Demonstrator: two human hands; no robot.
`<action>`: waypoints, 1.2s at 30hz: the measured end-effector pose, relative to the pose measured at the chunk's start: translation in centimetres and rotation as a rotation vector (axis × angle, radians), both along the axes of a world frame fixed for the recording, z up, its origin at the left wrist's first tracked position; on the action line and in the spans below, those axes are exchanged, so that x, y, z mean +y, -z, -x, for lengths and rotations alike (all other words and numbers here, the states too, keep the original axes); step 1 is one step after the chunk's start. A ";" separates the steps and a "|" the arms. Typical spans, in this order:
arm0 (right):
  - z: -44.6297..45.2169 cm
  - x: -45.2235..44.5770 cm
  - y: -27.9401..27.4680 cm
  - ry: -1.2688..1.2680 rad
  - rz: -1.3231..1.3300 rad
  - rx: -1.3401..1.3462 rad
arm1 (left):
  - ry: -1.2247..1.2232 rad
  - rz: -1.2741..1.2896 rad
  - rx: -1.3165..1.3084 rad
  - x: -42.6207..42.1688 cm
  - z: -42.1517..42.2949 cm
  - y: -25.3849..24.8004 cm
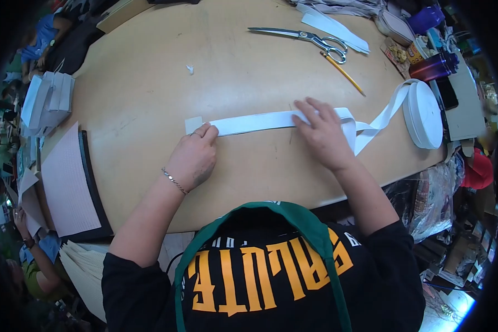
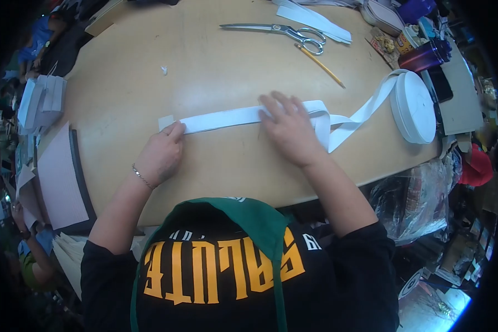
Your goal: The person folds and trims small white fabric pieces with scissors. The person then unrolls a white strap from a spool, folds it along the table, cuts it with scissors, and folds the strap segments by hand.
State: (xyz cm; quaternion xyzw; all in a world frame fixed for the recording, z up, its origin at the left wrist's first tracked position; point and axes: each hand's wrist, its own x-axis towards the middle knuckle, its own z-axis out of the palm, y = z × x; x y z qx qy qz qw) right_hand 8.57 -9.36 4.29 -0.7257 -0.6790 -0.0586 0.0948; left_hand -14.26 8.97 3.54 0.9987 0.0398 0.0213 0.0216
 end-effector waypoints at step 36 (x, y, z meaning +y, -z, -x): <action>3.9 -2.6 3.2 0.346 0.107 0.021 | -0.085 0.174 -0.039 1.5 -1.8 -1.1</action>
